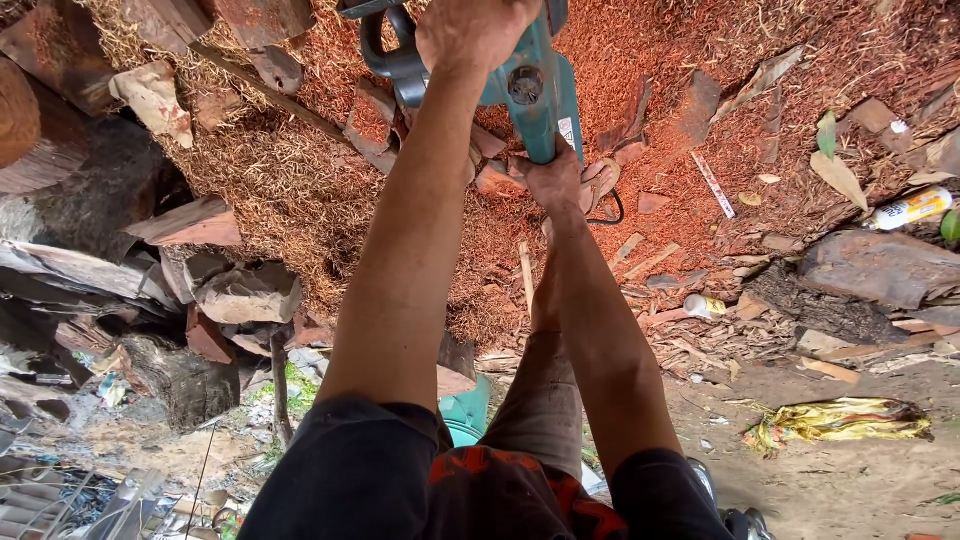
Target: Using a handheld chainsaw to cut sections of wood and marking a wooden bowl for carving.
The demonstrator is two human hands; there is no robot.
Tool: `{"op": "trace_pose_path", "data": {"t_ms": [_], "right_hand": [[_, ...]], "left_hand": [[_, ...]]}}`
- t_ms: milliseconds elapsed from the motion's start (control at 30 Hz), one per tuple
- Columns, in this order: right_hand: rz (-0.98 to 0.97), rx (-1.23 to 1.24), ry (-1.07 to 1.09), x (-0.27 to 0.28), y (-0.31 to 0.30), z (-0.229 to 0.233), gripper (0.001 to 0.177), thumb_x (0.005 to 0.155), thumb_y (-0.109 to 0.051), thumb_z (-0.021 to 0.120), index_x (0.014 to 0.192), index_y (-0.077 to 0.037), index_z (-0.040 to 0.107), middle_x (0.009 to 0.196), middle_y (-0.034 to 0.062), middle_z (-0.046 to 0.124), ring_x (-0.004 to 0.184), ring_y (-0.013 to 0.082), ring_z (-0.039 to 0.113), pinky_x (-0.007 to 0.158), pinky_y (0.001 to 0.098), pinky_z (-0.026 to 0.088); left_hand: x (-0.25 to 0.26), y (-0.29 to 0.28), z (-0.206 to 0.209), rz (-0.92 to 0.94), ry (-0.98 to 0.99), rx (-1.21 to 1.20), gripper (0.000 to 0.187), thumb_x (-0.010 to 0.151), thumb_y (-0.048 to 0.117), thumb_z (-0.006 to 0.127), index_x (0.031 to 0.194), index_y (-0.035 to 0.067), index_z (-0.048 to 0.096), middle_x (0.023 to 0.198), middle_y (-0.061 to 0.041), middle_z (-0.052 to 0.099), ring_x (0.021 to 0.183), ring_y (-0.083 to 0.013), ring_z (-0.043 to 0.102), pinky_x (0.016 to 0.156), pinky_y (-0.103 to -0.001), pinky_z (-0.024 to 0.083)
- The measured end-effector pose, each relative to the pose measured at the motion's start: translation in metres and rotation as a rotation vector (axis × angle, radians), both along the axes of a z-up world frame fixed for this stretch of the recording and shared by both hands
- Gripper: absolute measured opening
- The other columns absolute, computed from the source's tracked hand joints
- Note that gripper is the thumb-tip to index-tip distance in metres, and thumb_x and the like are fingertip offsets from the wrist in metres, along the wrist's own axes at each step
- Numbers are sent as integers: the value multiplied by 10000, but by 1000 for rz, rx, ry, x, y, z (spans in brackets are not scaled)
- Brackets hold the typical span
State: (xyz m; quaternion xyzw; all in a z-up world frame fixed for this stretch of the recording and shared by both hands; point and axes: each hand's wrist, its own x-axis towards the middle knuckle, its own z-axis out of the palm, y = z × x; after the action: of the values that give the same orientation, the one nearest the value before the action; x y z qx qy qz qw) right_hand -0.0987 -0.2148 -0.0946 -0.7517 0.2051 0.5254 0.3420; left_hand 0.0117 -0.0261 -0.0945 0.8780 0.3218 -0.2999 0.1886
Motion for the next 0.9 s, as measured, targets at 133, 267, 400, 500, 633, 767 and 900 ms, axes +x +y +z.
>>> {"op": "trace_pose_path", "data": {"t_ms": [133, 267, 400, 500, 633, 767, 900], "right_hand": [[-11, 17, 24, 0, 0, -5, 534, 770, -185, 868, 1250, -80, 658, 1159, 80, 767, 1037, 216, 736, 1016, 368, 551], [-36, 17, 50, 2, 1, -11, 576, 763, -184, 869, 1285, -106, 638, 1156, 59, 772, 1029, 198, 746, 1021, 356, 546], [-21, 19, 46, 4, 2, -15, 591, 750, -194, 882, 1282, -102, 639, 1146, 55, 780, 1030, 190, 747, 1020, 337, 549], [9, -7, 55, 4, 1, -20, 614, 746, -204, 897, 1291, -105, 634, 1147, 59, 774, 1037, 192, 733, 1018, 332, 537], [3, 25, 29, 3, 0, -23, 632, 746, -211, 900, 1305, -92, 630, 1179, 66, 763, 1052, 193, 735, 1021, 326, 544], [8, 48, 3, -3, -2, -36, 669, 746, -236, 892, 1324, -72, 599, 1172, 78, 759, 1056, 202, 733, 1015, 329, 547], [33, 23, 4, -3, -2, -25, 665, 757, -254, 886, 1325, -76, 589, 1172, 87, 742, 1044, 219, 734, 1019, 347, 544]], "left_hand": [[-4, -2, -8, 5, -42, 24, 746, 808, 864, 435, 777, 180, 730, 508, 9, 599, 495, -140, 651, 470, -376, 559], [-4, -2, -7, 16, -29, 34, 789, 787, 883, 445, 820, 152, 738, 550, -23, 629, 533, -166, 681, 487, -385, 583], [-10, -3, -16, 27, -80, 54, 816, 763, 888, 474, 867, 125, 742, 623, -53, 664, 570, -184, 703, 493, -395, 591], [-11, -4, -18, 25, -107, 67, 830, 751, 891, 492, 901, 115, 743, 671, -71, 688, 607, -193, 716, 500, -399, 592], [-12, -5, -19, 27, -66, 47, 846, 756, 893, 486, 931, 104, 735, 663, -74, 689, 620, -190, 724, 517, -384, 603], [-13, -5, -22, 16, -20, 30, 862, 762, 906, 478, 934, 100, 731, 661, -72, 678, 635, -190, 723, 539, -375, 607], [-19, -5, -29, -5, -185, 98, 886, 717, 913, 509, 914, 78, 734, 657, -83, 668, 615, -206, 716, 476, -393, 594]]}}
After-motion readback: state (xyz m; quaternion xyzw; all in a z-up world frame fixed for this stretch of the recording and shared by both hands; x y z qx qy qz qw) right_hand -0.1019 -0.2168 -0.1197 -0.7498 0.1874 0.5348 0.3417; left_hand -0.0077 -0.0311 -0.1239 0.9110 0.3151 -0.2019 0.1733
